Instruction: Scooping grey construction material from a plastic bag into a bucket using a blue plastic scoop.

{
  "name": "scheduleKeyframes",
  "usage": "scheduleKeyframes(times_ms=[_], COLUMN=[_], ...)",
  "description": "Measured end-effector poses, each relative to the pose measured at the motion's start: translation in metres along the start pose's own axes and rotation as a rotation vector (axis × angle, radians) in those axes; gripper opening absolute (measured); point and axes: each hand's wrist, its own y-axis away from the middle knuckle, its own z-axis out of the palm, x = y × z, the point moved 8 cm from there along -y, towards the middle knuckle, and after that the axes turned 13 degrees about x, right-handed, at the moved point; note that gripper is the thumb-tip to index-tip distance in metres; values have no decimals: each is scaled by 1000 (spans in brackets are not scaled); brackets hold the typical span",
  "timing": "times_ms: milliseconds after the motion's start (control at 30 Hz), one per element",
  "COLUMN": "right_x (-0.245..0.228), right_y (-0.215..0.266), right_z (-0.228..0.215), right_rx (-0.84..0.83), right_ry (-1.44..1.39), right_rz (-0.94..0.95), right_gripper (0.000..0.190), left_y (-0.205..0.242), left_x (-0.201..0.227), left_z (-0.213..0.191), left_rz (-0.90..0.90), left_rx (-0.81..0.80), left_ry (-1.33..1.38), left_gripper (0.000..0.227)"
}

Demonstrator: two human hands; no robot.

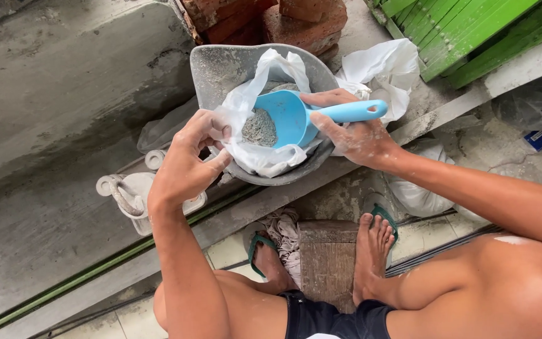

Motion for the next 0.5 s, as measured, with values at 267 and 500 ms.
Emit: scheduleKeyframes(times_ms=[267, 500], right_x=[-4, 8], right_y=[1, 17], right_z=[12, 22], right_rx=[-93, 21], right_ry=[-86, -407], right_rz=[-67, 400], right_gripper=[37, 42], left_y=[-2, -6], left_x=[10, 14], left_z=[-1, 14], left_rz=[38, 47], left_rx=[32, -15], left_ry=[83, 63], left_gripper=[16, 17])
